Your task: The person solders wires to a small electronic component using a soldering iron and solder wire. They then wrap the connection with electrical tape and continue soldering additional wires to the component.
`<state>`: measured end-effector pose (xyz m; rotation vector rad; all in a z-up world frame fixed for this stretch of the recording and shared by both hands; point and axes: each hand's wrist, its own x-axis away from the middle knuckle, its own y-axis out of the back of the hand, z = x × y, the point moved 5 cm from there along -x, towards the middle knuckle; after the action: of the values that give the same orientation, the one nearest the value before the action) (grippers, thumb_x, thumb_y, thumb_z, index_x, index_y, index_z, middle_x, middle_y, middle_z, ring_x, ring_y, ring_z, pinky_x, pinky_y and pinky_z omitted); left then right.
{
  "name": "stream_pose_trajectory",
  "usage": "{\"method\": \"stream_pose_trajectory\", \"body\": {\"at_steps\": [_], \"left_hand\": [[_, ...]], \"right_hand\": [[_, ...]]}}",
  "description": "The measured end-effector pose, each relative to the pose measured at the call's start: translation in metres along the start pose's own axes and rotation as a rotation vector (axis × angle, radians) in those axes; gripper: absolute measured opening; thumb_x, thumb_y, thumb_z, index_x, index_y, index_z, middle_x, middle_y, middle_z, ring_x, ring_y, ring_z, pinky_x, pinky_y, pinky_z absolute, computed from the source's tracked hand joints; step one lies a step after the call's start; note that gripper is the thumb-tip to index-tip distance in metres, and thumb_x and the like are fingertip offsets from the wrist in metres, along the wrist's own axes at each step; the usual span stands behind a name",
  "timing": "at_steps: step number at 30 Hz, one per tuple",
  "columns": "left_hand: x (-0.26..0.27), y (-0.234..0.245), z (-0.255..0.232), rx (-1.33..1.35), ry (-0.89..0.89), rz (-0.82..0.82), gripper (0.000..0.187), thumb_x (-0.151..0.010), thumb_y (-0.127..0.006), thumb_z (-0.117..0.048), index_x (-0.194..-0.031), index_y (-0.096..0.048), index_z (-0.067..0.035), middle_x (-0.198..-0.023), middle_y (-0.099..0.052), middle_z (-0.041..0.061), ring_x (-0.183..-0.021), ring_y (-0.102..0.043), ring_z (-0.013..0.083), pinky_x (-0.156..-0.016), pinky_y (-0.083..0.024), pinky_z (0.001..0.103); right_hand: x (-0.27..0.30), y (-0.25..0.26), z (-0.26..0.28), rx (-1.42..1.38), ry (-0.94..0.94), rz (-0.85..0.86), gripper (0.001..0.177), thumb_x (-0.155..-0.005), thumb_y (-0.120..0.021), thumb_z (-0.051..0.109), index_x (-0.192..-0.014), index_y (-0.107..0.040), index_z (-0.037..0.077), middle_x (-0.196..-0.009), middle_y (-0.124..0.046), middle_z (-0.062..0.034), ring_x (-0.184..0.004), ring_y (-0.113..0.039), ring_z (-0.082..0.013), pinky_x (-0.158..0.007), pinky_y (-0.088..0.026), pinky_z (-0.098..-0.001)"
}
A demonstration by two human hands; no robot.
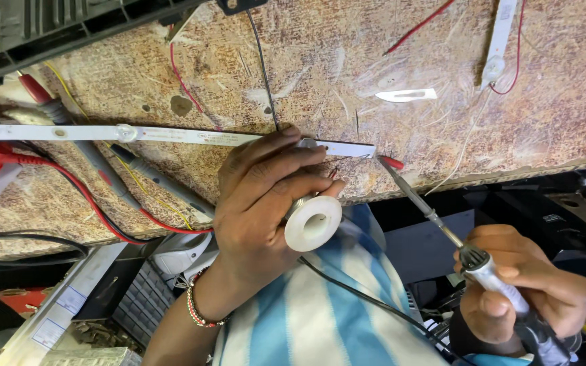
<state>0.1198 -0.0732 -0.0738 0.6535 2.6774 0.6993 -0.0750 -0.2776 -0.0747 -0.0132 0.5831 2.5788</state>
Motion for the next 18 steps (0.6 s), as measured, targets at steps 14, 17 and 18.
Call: {"method": "stream_pose_trajectory", "body": {"at_steps": [14, 17, 18], "left_hand": [[0.002, 0.0, 0.004, 0.02, -0.026, 0.021, 0.012, -0.092, -0.081, -0.013, -0.093, -0.074, -0.002, -0.11, -0.073, 0.012, -0.116, -0.067, 0.0357, -0.104, -0.053, 0.046], [0.001, 0.0, 0.003, 0.01, -0.028, 0.012, 0.012, -0.092, -0.08, -0.013, -0.092, -0.075, -0.002, -0.109, -0.073, 0.011, -0.115, -0.067, 0.0352, -0.103, -0.053, 0.046], [0.001, 0.0, 0.004, 0.011, -0.027, 0.012, 0.012, -0.092, -0.08, -0.013, -0.092, -0.075, -0.002, -0.109, -0.073, 0.011, -0.115, -0.067, 0.0352, -0.103, -0.053, 0.046]], "right_hand": [[0.008, 0.055, -0.044, 0.109, -0.901, 0.652, 0.087, -0.089, -0.036, 0.069, -0.114, -0.078, -0.003, -0.103, -0.091, -0.0077, -0.094, -0.087, -0.0126, -0.079, -0.06, -0.0152], [0.008, 0.055, -0.045, 0.151, -0.847, 0.671, 0.082, -0.091, -0.035, 0.066, -0.112, -0.079, 0.0, -0.101, -0.09, -0.0045, -0.092, -0.086, -0.0105, -0.077, -0.059, -0.0135], [0.007, 0.055, -0.045, 0.165, -0.829, 0.677, 0.08, -0.092, -0.035, 0.065, -0.111, -0.079, 0.001, -0.101, -0.09, -0.0035, -0.091, -0.086, -0.0098, -0.076, -0.059, -0.0129]]}}
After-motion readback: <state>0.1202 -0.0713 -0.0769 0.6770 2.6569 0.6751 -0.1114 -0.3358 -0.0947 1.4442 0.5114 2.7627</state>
